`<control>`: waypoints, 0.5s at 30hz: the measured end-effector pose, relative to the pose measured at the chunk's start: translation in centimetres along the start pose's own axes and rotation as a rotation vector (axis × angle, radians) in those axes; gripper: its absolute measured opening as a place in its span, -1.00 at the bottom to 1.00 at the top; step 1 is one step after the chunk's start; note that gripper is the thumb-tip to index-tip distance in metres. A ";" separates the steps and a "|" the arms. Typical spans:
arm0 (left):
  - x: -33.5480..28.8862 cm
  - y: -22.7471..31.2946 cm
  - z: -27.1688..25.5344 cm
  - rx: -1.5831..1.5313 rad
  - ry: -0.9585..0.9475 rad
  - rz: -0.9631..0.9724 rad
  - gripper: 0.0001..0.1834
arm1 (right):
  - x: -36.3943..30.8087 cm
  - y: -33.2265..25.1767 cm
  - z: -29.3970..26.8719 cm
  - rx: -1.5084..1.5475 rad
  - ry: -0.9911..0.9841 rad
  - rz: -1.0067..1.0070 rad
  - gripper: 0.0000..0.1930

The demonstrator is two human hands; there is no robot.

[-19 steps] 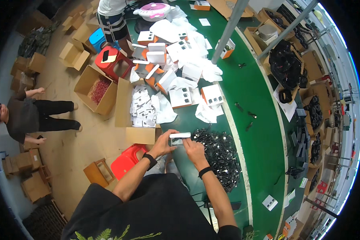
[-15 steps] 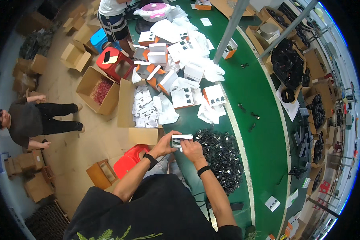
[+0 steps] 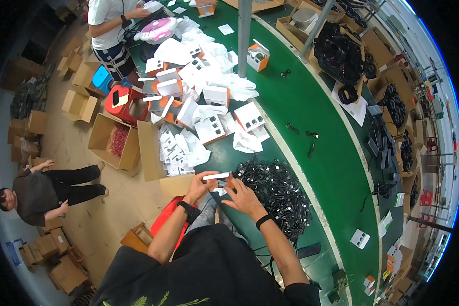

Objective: Packing small electronic items or parts into cardboard boxes on an assembly line.

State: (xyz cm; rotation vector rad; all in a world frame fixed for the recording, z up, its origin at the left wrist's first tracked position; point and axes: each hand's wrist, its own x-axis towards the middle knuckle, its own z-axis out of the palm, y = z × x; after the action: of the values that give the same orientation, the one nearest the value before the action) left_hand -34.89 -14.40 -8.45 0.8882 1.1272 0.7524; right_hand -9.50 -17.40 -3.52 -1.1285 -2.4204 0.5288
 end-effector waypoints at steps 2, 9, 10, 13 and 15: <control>-0.1 0.1 0.2 0.000 -0.018 0.023 -0.54 | -0.2 -0.3 0.9 -0.083 0.057 -0.002 -0.63; -1.0 0.6 -0.7 -0.057 0.043 0.016 -0.57 | 2.0 -2.1 2.8 -0.177 0.256 0.106 -0.77; -0.8 0.5 -0.9 -0.030 0.028 0.063 -0.56 | 2.2 -2.4 2.7 -0.210 0.229 0.115 -0.75; -0.7 0.9 -0.4 0.028 0.002 0.036 -0.54 | 1.9 -2.2 3.2 -0.223 0.213 0.163 -0.70; -0.9 0.7 -0.6 -0.005 -0.010 -0.005 -0.50 | 1.9 -2.3 3.4 -0.213 0.250 0.178 -0.72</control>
State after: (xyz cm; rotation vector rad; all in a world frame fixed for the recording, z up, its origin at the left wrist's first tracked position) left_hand -35.78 -14.72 -7.52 0.8842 1.1181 0.7454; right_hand -13.78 -17.83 -4.80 -1.4165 -2.2103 0.1706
